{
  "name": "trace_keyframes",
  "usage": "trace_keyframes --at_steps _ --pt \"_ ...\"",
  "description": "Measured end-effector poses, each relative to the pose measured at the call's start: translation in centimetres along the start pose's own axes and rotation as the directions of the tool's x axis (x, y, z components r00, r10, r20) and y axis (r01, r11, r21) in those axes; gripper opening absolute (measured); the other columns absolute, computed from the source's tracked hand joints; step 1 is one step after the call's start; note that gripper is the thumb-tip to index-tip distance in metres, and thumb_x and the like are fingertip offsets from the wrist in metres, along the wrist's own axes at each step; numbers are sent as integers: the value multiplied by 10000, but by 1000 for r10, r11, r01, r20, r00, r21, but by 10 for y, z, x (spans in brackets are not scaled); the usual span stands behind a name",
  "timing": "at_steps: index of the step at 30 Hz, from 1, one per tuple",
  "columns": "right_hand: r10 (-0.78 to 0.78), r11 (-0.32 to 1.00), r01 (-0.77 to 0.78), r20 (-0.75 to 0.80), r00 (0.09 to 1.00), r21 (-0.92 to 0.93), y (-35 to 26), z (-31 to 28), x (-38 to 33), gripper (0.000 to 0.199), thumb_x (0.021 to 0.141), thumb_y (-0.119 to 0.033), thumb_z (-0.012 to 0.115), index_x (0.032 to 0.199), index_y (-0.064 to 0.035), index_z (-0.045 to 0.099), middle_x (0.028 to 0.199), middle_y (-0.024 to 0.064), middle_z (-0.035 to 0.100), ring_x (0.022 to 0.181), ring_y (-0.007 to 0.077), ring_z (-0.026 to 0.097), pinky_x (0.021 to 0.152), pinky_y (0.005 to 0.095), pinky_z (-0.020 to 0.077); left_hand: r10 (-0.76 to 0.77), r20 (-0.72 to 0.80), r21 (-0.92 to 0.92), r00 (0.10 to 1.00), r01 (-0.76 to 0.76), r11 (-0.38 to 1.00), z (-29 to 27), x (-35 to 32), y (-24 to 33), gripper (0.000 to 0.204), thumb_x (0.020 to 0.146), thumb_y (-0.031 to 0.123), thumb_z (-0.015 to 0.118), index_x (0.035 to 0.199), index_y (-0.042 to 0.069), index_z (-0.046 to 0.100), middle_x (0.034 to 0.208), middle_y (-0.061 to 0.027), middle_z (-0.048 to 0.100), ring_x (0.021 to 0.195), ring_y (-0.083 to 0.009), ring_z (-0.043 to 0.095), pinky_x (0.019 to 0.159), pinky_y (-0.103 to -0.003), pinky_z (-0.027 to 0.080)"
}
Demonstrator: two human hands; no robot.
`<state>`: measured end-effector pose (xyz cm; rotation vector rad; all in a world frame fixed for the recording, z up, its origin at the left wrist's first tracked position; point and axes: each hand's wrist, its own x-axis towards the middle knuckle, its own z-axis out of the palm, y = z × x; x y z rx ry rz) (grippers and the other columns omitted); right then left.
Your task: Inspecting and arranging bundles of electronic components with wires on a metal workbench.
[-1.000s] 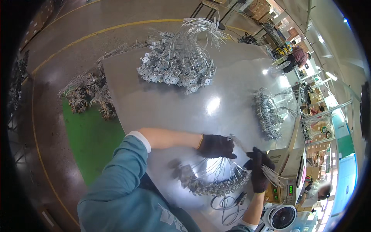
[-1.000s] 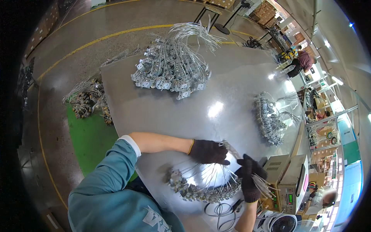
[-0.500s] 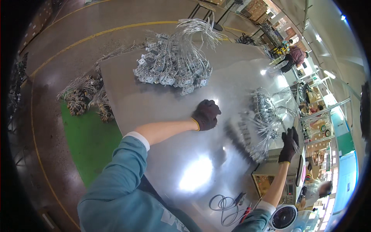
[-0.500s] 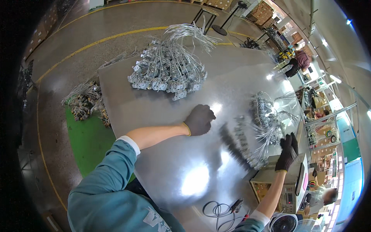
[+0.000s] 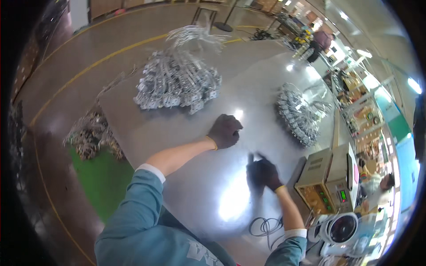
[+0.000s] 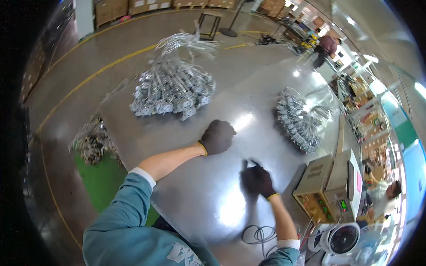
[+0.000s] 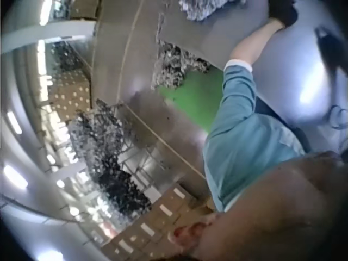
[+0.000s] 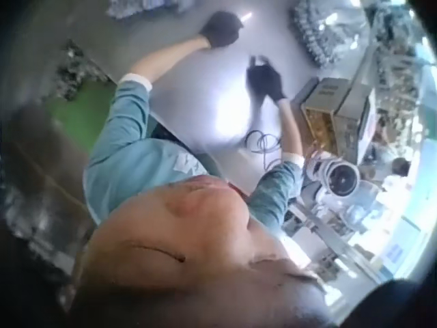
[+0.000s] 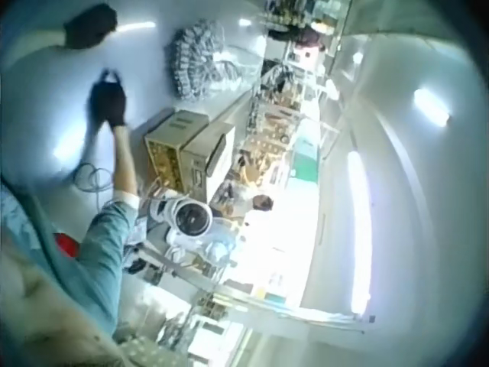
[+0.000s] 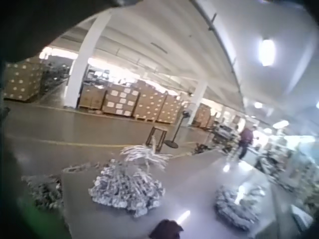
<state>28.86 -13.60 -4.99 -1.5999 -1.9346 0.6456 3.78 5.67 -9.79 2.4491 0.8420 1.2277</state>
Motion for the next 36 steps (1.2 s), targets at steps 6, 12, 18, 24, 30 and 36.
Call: trace_keyframes --at_steps 6,12,18,24,30,36 --pt "-52 894 -137 -402 914 -427 -71 70 0 175 999 -214 651 1091 -137 778 910 168 749 836 393 731 767 511 583 -24 176 112 984 4 994 -14 2 2 203 857 160 668 1031 92 747 1061 -140 738 1031 -363 677 964 -481 497" --pt "-25 892 -141 -360 933 -429 -68 83 -2 170 1007 -214 605 1068 -121 734 891 155 714 834 393 710 750 531 560 73 100 113 992 -84 990 -23 -25 5 208 881 155 690 1073 87 737 1127 -125 736 1107 -352 674 1046 -490 482" --pt "-192 923 3 -454 870 -384 -52 96 -3 167 978 -188 627 1092 -145 742 925 124 725 853 361 712 760 514 565 164 256 328 953 -245 912 -36 -37 38 199 909 150 673 1090 91 733 1135 -122 735 1112 -351 675 1048 -500 475" --pt "-126 909 -27 -338 933 -415 -59 80 -6 168 1025 -228 596 1019 -133 735 903 162 727 826 397 716 753 533 566 126 451 369 884 -313 875 -43 -55 58 158 889 133 621 1016 66 686 1068 -150 685 1008 -341 659 895 -492 518" --pt "-41 920 -70 -272 961 -386 -68 70 -8 167 1033 -236 595 1059 -152 737 923 174 723 851 423 717 777 547 568 320 539 371 779 -561 740 -127 -33 76 211 866 151 632 1056 93 704 1026 -123 674 978 -327 662 917 -495 524" --pt "-44 925 -74 -298 954 -372 -71 61 -4 188 1023 -233 609 1101 -146 756 942 167 733 862 419 718 796 543 568 412 3 747 911 -276 605 -286 58 55 321 951 222 681 1255 121 709 1233 -110 719 1166 -346 673 999 -463 542"
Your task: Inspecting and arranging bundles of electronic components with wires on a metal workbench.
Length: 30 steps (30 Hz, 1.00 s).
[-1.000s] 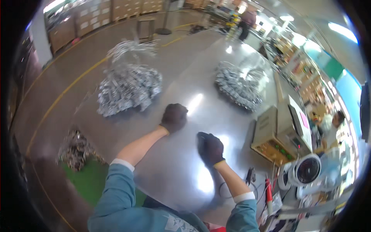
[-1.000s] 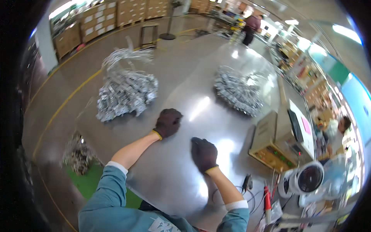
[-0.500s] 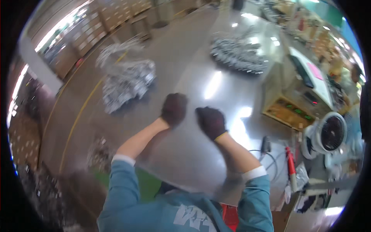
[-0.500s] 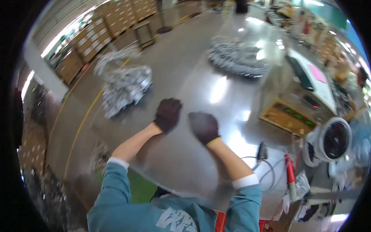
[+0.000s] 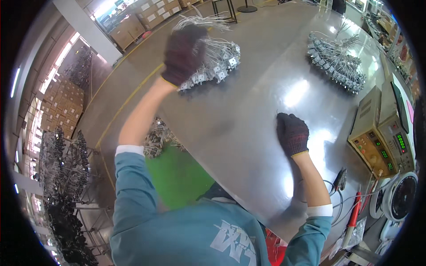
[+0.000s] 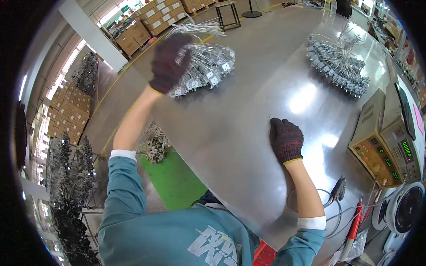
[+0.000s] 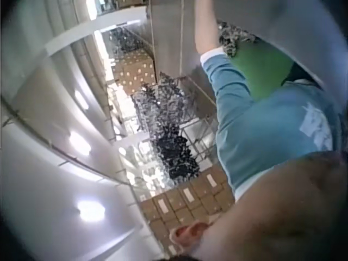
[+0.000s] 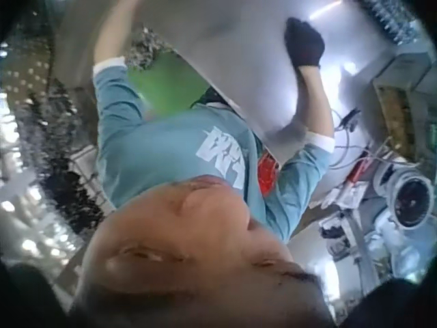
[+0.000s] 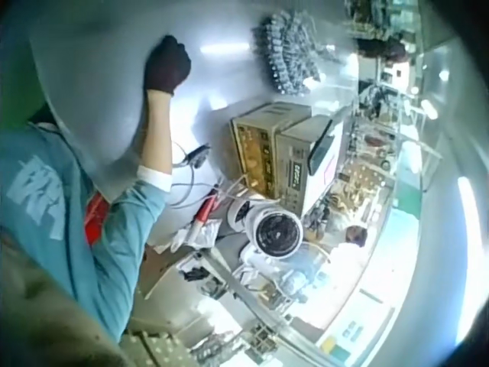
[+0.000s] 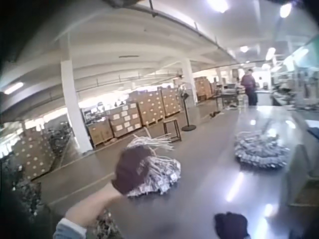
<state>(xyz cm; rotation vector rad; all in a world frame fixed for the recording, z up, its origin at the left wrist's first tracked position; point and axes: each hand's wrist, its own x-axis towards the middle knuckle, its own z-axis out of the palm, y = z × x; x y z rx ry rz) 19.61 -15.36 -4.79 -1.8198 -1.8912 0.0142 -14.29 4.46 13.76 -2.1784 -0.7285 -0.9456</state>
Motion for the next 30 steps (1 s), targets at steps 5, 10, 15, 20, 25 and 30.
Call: trace_keyframes --at_steps 5,10,15,20,25,30 --pt "-20 1000 20 -21 1000 10 10 14 7 206 1013 -243 611 1111 -142 760 962 182 741 876 420 725 801 543 575 -403 179 -10 897 411 911 42 -27 -120 681 951 411 788 1515 88 587 1485 -150 651 1400 -361 590 1196 -458 447" --pt "-23 999 24 -36 999 21 20 14 11 177 1001 -211 645 1100 -138 772 913 173 741 850 421 714 794 534 566 -575 532 -175 622 745 644 98 -37 -152 1009 891 597 826 1624 15 447 1626 -194 534 1489 -309 529 1238 -408 405" --pt "-43 999 43 -49 998 5 29 19 28 163 984 -205 658 1094 -145 762 889 145 732 869 389 715 779 532 558 -528 525 -78 668 655 751 99 -29 -167 923 828 571 863 1512 32 556 1449 -206 670 1352 -363 639 1143 -455 497" --pt "-9 1000 10 -36 999 27 17 21 -8 192 1004 -253 641 1130 -165 755 954 129 734 876 373 712 797 512 561 -474 571 -47 670 603 796 49 -19 -109 773 859 582 834 1367 26 664 1240 -240 747 1187 -404 710 1025 -487 540" --pt "24 999 -25 32 999 27 7 8 2 225 1002 -257 629 1154 -156 759 966 131 742 886 376 717 809 518 564 -421 535 -292 732 629 721 21 -14 -77 515 919 487 822 1129 22 753 1027 -237 769 968 -375 739 875 -473 548" --pt "-16 998 21 -73 997 63 -6 11 -4 152 993 -194 652 1044 -130 780 849 151 717 775 391 701 731 518 552 -348 549 -321 760 576 752 -8 -28 -48 529 925 449 826 1196 9 715 947 -134 752 838 -236 696 812 -427 565"
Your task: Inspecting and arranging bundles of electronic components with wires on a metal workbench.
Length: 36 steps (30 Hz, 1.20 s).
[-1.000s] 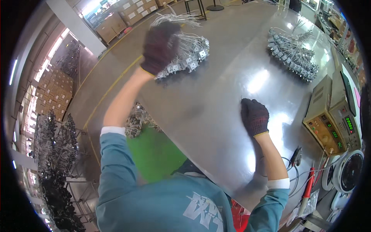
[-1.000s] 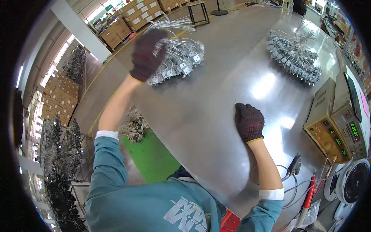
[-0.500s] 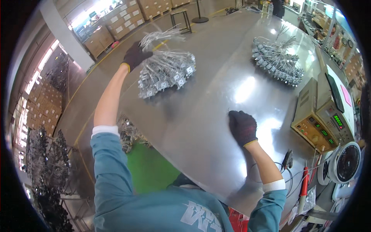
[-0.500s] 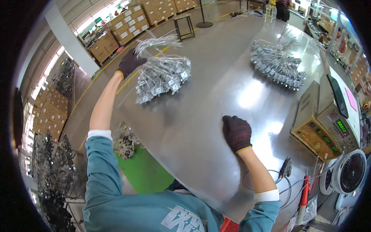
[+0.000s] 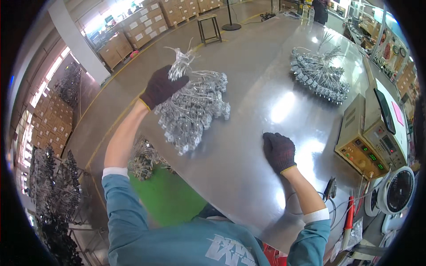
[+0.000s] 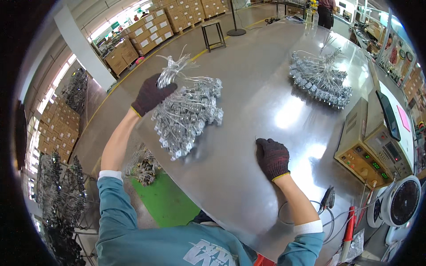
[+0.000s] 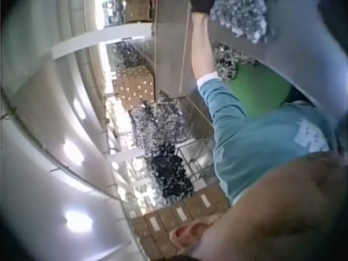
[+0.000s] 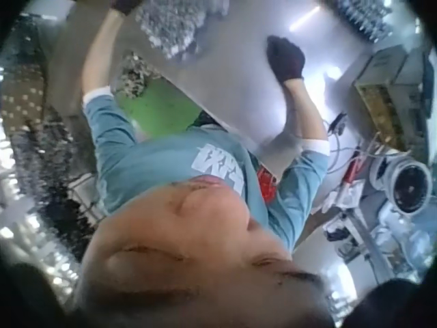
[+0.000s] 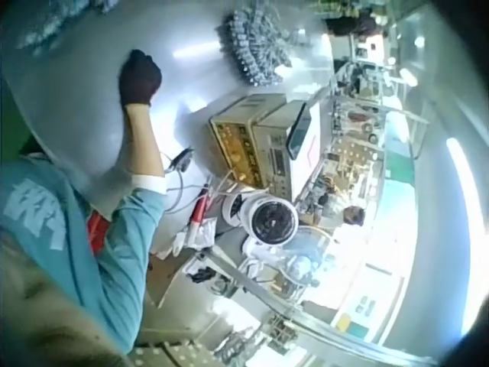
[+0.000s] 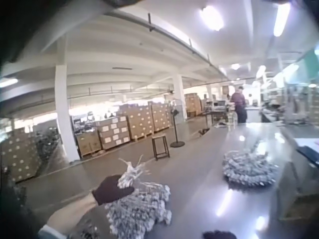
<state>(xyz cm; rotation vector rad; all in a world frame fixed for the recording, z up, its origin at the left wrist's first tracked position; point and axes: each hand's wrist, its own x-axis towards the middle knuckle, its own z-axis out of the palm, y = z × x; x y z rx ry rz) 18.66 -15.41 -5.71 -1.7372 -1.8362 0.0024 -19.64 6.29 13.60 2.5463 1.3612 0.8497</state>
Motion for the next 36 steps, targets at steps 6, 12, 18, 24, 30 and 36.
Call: trace_keyframes --at_steps 6,12,18,24,30,36 --pt "-7 1000 7 15 1000 -24 -1 -4 -2 145 992 -194 651 1046 -136 773 856 156 718 783 395 699 731 519 549 76 -38 -27 996 -77 997 -6 -51 70 397 901 383 844 1033 41 691 818 -170 700 746 -383 682 714 -485 539" --pt "64 977 -74 59 996 202 -8 -16 -5 207 991 -190 684 1159 -109 774 955 159 745 853 346 732 809 466 578 68 45 -101 997 -64 993 -15 -76 118 352 877 332 858 1050 63 711 734 -148 669 635 -335 638 651 -455 526" --pt "2 825 -115 200 980 553 -68 -53 11 458 935 -260 832 1328 -48 728 1164 146 764 992 315 745 914 433 593 291 95 -303 952 -251 919 -4 -99 127 389 840 255 908 1105 30 733 804 -130 702 695 -229 652 673 -392 536" --pt "-316 867 335 -113 942 368 -131 -68 21 719 770 -511 921 1300 -73 710 1226 203 700 1133 409 668 1039 507 527 413 205 -233 888 -365 901 0 -99 148 493 826 247 914 1229 26 735 1014 -158 782 837 -340 755 762 -421 592" --pt "-363 734 369 -129 923 570 -138 -61 17 490 872 -396 871 1216 -70 747 1134 183 747 1029 376 716 903 486 570 549 174 -424 818 -441 791 13 -95 175 616 780 297 949 1277 6 731 1085 -180 788 940 -316 784 828 -411 608" --pt "-317 767 330 -122 941 550 -130 -87 9 422 873 -378 882 1131 -60 784 1019 198 770 895 373 745 803 471 587 398 211 -512 893 -245 823 18 -100 183 536 829 290 913 1235 -12 735 1039 -107 775 882 -190 739 807 -368 596"
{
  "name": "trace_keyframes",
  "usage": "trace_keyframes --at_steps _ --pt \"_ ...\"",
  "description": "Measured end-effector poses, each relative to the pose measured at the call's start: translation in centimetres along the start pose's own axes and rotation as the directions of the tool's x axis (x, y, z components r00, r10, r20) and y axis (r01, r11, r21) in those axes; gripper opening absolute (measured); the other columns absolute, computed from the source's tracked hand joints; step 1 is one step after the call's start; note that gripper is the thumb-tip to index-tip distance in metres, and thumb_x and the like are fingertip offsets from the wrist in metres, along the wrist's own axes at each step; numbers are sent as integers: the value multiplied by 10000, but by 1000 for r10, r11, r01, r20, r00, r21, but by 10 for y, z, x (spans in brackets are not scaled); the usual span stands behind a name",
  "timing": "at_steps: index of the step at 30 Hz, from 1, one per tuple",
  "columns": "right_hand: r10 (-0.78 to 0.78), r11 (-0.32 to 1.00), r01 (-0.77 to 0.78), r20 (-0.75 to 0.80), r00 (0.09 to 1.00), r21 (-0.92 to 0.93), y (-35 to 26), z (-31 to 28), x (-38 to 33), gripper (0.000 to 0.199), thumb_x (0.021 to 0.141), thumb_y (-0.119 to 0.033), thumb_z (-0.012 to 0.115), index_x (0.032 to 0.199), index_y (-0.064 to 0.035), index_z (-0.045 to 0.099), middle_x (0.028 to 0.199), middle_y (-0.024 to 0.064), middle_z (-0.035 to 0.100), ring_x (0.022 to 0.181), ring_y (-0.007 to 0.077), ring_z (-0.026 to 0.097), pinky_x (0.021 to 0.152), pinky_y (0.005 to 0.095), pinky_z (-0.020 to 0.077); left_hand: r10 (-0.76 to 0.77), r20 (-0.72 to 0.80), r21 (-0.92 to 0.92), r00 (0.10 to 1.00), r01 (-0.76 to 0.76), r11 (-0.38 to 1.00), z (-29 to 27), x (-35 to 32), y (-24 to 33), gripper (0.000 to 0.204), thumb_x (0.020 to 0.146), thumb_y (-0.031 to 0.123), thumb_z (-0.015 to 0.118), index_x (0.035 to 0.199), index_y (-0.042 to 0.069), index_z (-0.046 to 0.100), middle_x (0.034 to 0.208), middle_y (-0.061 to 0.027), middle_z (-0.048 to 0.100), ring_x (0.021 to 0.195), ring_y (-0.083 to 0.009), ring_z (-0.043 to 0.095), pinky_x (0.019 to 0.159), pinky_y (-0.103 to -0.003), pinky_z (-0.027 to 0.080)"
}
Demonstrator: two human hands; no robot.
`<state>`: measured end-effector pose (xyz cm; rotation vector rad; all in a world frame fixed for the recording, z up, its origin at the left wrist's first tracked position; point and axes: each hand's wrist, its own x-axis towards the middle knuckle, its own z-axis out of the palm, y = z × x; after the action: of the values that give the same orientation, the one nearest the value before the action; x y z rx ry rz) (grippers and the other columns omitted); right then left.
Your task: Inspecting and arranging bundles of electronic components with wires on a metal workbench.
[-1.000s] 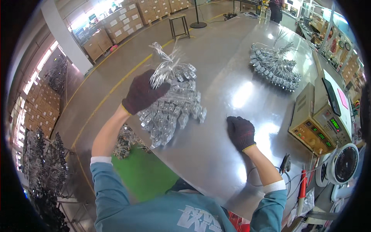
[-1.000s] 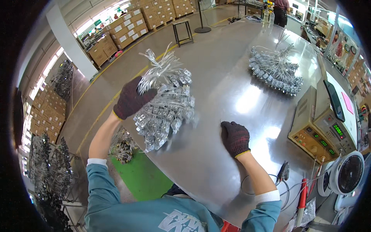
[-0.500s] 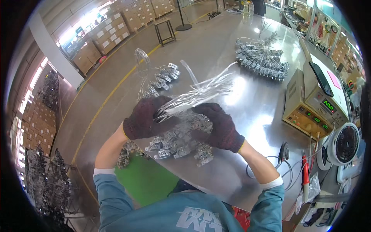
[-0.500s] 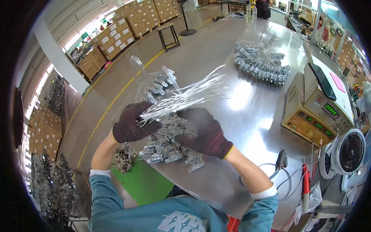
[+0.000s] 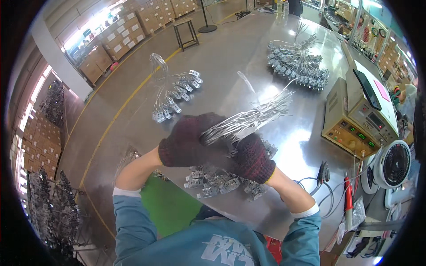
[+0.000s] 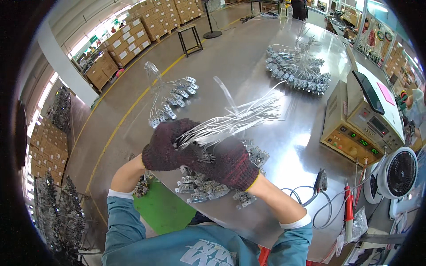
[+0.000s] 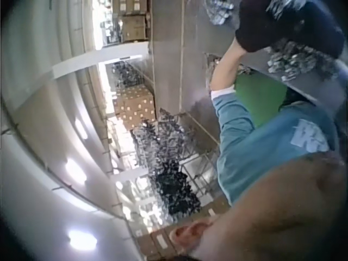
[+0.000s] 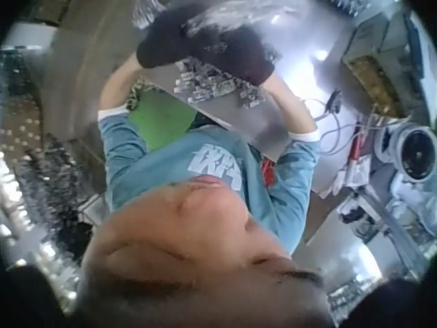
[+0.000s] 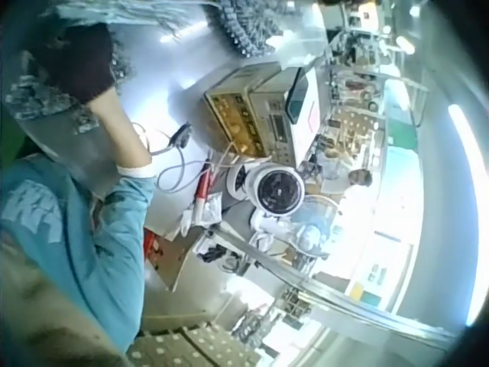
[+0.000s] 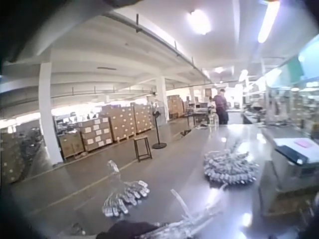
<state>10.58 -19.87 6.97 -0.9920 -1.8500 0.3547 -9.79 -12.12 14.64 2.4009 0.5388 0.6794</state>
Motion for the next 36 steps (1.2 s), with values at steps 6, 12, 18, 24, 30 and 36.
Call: trace_keyframes --at_steps 6,12,18,24,30,36 --pt "224 974 -215 132 966 -73 9 -21 -15 255 859 -204 887 1054 -67 795 1002 107 809 863 223 775 791 385 606 -338 -94 -149 937 322 935 -23 -25 -9 373 923 305 832 1091 -5 710 871 -82 730 690 -133 670 599 -305 527" --pt "454 888 -405 -268 850 220 22 -66 -16 194 957 -120 782 1106 0 751 927 43 743 849 122 685 776 324 576 -445 -285 -546 849 238 803 -45 -66 -41 470 947 403 812 1099 -5 634 697 -61 620 544 -117 564 460 -272 398" --pt "501 863 -299 -603 621 409 72 -97 -21 259 1051 -229 739 1134 16 752 860 15 698 789 92 632 708 288 499 -517 -308 -545 799 298 784 -48 -90 -36 432 946 364 803 1090 -11 645 654 -40 586 459 -96 474 426 -259 321" --pt "379 923 -359 -473 795 136 51 -79 -29 194 1051 -171 725 1164 -18 763 874 -5 713 769 83 638 709 277 522 -633 -439 -619 638 296 728 -57 -95 -46 296 964 196 758 1126 -24 647 719 19 551 475 -45 440 420 -231 297" --pt "312 947 -309 -468 827 86 51 -78 -26 225 1034 -153 760 1208 -9 760 1006 12 737 867 95 660 793 285 549 -487 -613 -538 622 123 834 -65 -95 -17 218 1025 199 734 1146 24 688 649 73 495 462 -24 393 424 -232 242" --pt "380 920 -384 -434 817 82 57 -85 -28 221 1028 -160 760 1187 -8 778 1035 67 786 916 126 706 843 314 576 -410 -735 -544 540 -107 832 -123 -104 -22 189 1070 157 680 1206 31 713 570 86 405 438 -19 322 429 -258 170"
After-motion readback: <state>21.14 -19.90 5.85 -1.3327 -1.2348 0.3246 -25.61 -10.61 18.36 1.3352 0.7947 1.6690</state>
